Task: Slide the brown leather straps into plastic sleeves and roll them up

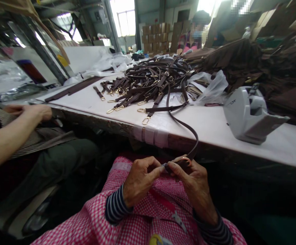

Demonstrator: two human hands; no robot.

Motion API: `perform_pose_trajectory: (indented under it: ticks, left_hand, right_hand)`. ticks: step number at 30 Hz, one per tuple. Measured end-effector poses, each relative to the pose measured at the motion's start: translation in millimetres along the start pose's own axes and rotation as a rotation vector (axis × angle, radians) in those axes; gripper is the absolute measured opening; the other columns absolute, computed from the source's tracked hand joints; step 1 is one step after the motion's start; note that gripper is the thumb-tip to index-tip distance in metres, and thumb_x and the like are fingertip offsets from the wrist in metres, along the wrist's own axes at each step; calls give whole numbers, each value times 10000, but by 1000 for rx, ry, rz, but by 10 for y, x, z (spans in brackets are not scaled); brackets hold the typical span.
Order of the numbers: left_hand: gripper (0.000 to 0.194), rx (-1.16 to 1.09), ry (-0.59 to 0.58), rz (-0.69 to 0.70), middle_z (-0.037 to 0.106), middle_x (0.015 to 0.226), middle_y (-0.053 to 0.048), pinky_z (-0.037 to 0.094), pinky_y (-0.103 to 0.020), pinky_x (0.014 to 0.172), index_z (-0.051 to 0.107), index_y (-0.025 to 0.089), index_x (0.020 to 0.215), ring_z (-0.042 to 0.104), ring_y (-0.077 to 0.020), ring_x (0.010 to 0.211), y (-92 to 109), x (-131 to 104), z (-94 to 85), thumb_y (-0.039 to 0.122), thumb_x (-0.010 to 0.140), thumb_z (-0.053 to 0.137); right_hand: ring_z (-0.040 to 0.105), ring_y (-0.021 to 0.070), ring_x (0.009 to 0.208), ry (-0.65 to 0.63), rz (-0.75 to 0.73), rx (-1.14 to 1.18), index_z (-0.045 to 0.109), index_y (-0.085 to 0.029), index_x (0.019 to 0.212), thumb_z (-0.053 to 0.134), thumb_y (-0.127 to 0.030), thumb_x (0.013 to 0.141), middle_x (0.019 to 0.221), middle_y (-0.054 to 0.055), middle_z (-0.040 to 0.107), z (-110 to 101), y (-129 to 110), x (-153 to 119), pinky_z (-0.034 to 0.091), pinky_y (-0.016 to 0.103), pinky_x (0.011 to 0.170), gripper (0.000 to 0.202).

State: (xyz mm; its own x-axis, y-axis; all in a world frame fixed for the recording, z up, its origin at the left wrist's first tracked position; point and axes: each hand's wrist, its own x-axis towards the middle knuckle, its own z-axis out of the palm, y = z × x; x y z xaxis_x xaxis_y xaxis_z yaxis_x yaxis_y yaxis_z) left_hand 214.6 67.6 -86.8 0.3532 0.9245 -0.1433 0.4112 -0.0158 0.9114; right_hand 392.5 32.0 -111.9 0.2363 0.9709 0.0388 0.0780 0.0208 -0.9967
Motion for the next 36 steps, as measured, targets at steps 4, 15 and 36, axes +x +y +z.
perform_pose_trajectory:
  ticks: [4,15,36]
  left_hand:
    - [307,-185,-115,-137,602,662,5,392,-246,562,656,153,767,520,-128,602,-39,74,0,445,862,659]
    - [243,53,-228,-177,644,617,-26,411,-262,563,657,155,685,583,-167,589,16,222,-62,374,775,601]
    - [238,49,-105,-5,629,726,5,376,-249,588,659,157,786,532,-131,668,55,179,-51,380,869,663]
  right_hand:
    - [603,173,650,-27,-56,-82,704,-192,796,778,-449,867,733,17,675,22,32,-13,476,279,592,277]
    - [676,205,764,-188,-154,-191,699,-206,879,707,-417,948,844,38,714,1,60,-17,508,310,697,222]
    - [599,187,670,-51,17,-51,714,-187,817,713,-488,902,731,24,671,-29,41,13,476,289,621,313]
